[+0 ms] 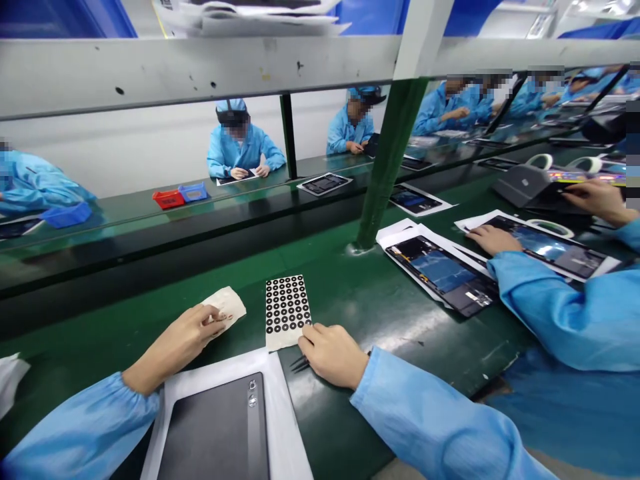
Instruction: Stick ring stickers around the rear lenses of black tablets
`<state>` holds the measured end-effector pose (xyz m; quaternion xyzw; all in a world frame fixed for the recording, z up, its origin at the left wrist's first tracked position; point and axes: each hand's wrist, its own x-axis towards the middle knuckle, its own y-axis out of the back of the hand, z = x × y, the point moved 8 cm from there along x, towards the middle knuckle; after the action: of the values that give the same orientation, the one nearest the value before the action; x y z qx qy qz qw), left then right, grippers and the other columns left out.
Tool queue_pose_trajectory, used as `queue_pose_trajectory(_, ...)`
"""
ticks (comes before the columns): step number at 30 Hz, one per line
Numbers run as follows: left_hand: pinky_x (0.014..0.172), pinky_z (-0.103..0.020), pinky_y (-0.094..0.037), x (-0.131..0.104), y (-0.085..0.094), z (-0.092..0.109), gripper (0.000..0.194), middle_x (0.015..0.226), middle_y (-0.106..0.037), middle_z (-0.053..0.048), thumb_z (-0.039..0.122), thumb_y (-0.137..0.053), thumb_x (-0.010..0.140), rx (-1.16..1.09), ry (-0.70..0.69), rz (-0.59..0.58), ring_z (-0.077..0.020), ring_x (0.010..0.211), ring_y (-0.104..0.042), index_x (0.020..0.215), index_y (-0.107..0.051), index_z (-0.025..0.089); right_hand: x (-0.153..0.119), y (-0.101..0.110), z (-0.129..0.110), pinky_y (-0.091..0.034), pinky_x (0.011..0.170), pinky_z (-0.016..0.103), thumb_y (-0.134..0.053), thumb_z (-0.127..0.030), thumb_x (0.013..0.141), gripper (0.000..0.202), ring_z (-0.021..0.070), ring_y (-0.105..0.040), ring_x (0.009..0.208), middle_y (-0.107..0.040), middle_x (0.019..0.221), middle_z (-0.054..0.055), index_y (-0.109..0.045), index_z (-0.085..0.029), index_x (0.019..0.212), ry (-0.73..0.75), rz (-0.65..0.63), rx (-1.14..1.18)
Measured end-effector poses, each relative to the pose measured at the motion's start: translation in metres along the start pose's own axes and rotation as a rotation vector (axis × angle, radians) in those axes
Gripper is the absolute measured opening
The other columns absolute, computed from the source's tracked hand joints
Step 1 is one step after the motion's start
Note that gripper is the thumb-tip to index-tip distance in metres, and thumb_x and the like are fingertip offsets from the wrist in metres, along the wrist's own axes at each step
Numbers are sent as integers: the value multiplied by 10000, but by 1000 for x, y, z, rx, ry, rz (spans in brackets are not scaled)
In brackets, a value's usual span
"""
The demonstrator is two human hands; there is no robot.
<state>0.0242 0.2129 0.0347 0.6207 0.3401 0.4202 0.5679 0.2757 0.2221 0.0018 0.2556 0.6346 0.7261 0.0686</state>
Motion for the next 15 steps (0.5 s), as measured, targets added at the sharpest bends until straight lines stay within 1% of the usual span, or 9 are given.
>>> queue_pose_trajectory(2, 778, -354, -495, -1, 5, 3, 396, 956, -683, -81, 280, -376, 1048, 17, 25, 29, -228, 863, -622, 931, -753, 242, -3, 3, 1, -322, 573, 310, -600, -123, 908, 70, 182, -578, 735, -664, 882, 45, -651, -168, 888, -29, 39, 23)
queue_pose_trajectory(4, 744, -340, -494, 4, 11, 9, 379, 932, -680, -77, 326, -401, 1052, -21, 119, 90, -221, 837, -632, 908, -739, 232, -4, 6, 3, -326, 587, 307, -590, -131, 907, 82, 171, -575, 723, -657, 864, 33, -647, -178, 869, -65, 89, 54)
queue_pose_trajectory(6, 697, -313, -503, 12, 12, 18, 330, 877, -687, -58, 381, -465, 1040, -203, 264, 110, -205, 791, -654, 888, -709, 219, -3, 9, 5, -340, 602, 297, -578, -124, 901, 100, 158, -583, 717, -651, 852, 22, -642, -186, 854, -105, 136, 99)
queue_pose_trajectory(8, 671, -292, -522, 23, 5, 37, 258, 858, -703, -33, 426, -552, 1008, -454, 353, 84, -191, 767, -675, 929, -684, 219, -3, 11, 10, -362, 616, 278, -566, -113, 901, 114, 145, -603, 728, -656, 865, 16, -647, -187, 870, -154, 164, 161)
queue_pose_trajectory(9, 695, -297, -540, 29, 2, 51, 239, 894, -714, -30, 450, -615, 974, -534, 336, 70, -196, 798, -684, 984, -678, 220, -3, 11, 13, -374, 622, 266, -560, -112, 910, 122, 139, -615, 736, -663, 879, 15, -653, -188, 891, -186, 172, 196)
queue_pose_trajectory(10, 742, -314, -556, 35, -1, 65, 265, 955, -720, -37, 462, -677, 934, -557, 290, 71, -210, 859, -688, 1045, -674, 222, -4, 11, 16, -389, 630, 254, -554, -115, 924, 129, 135, -629, 748, -673, 899, 16, -660, -188, 915, -220, 177, 234)
queue_pose_trajectory(12, 848, -370, -560, 42, -4, 89, 287, 1053, -713, -60, 404, -748, 888, -481, 183, 103, -247, 973, -668, 1097, -683, 220, -8, 8, 23, -432, 663, 230, -554, -125, 951, 143, 132, -656, 784, -693, 949, 22, -677, -193, 975, -277, 174, 333)
queue_pose_trajectory(14, 906, -414, -545, 44, -11, 101, 127, 1055, -711, -75, 291, -697, 926, -400, 135, 123, -265, 1004, -648, 1024, -721, 213, -13, 3, 28, -482, 720, 219, -570, -114, 955, 166, 133, -680, 832, -709, 988, 27, -698, -203, 1013, -300, 170, 453)
queue_pose_trajectory(15, 916, -421, -541, 43, -15, 102, 98, 1045, -715, -77, 242, -646, 953, -390, 135, 128, -264, 1002, -646, 972, -737, 212, -15, 2, 30, -502, 752, 220, -582, -100, 950, 181, 134, -689, 857, -718, 997, 29, -711, -207, 1019, -306, 177, 511)
